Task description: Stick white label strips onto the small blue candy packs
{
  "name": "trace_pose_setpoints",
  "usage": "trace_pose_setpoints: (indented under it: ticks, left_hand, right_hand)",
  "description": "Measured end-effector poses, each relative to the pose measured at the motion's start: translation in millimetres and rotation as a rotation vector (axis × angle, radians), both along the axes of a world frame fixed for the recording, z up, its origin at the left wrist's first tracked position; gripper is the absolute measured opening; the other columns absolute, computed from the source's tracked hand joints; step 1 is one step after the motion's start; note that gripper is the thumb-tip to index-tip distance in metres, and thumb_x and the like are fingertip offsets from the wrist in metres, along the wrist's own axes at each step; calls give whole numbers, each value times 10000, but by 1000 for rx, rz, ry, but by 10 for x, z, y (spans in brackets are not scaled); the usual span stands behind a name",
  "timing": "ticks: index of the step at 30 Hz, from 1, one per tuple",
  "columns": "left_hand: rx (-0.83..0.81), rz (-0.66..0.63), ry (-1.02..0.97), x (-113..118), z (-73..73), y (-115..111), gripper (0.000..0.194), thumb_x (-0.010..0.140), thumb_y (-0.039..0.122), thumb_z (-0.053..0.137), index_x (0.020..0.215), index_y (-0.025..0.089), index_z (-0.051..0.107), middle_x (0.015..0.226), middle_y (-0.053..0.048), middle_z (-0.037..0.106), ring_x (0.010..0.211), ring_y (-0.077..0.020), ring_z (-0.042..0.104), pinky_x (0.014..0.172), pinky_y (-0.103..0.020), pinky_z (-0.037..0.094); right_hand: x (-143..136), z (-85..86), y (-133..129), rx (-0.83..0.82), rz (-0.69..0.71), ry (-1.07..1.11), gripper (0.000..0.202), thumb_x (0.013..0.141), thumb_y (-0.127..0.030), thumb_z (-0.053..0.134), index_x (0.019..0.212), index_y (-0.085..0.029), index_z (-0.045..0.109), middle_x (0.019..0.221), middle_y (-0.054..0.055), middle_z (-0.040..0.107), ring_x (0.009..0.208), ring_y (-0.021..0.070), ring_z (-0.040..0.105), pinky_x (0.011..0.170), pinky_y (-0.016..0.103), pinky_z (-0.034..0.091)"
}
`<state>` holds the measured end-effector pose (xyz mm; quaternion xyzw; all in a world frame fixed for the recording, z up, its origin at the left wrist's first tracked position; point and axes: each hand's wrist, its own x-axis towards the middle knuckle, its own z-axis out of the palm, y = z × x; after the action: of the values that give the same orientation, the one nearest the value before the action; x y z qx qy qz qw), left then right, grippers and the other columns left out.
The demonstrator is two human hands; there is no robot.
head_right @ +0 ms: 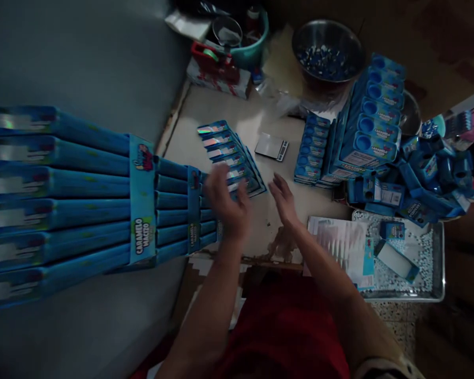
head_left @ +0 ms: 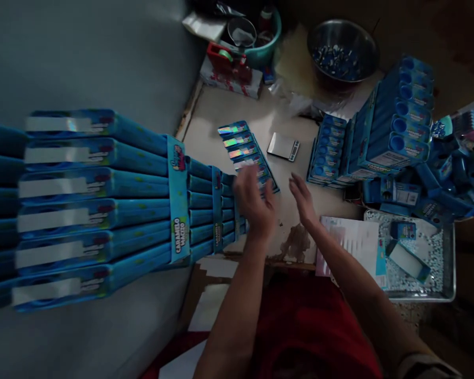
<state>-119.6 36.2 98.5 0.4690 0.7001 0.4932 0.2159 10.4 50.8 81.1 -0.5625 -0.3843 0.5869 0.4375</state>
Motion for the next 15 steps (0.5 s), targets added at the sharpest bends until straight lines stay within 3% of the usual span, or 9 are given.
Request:
trace_pose_setpoints:
  ticks: [2,4,7,10,13,15]
  left_hand:
    - [2,-118,-44,444,-264,-235,508,1007,498,615,1423,205,609,1462,-184,637,1459,-314,547,1264,-486,388]
    - [-93,-122,-201,905,-633,-284,655,959,472,690,1513,183,494,1467,-209,622,1393,-318,600,1195,-488,465]
    - [-226,-118,-304,1431,-1150,-40,1035,803,434,865,1631,188,295,1656,-237,439,1556,-351,438,1283,-503,359]
    - [-211,-162,-226,1690,-1448,312,1151,753,435,913,1644,121,257,1720,-264,330,1628,-371,308,1341,-465,241]
    - [-249,-104,-111,1783,-1561,506,1125,789,476,883,1619,17,279,1653,-322,408,1571,-414,384,1316,-469,261]
    - [-297,-42,-38,1791,-1594,542,1148,760,446,904,1622,16,280,1632,-329,436,1536,-427,428,1290,-482,292]
  right_hand:
    - [370,-21,-566,-187,-240,-2,566,829,-715,696,1100,-220,745,1123,63,774,1077,245,716,1037,407,549]
    - [680,-60,-1075,-316,-411,-43,485,790,-675,756,911,-207,717,901,24,732,886,207,689,926,358,550]
    - [998,-110,-1588,-369,-412,-77,438,779,-628,803,864,-208,714,821,-6,693,822,186,647,854,326,516]
    - [1205,-136,-1760,-371,-408,-127,440,774,-625,818,873,-204,735,812,-4,696,819,190,638,840,326,499]
    - [1359,-156,-1739,-352,-473,-134,418,800,-602,813,896,-202,739,842,0,709,841,187,640,856,325,493]
    - [1435,-163,-1723,-331,-478,-126,398,828,-588,800,927,-206,742,880,3,723,866,186,647,879,325,497]
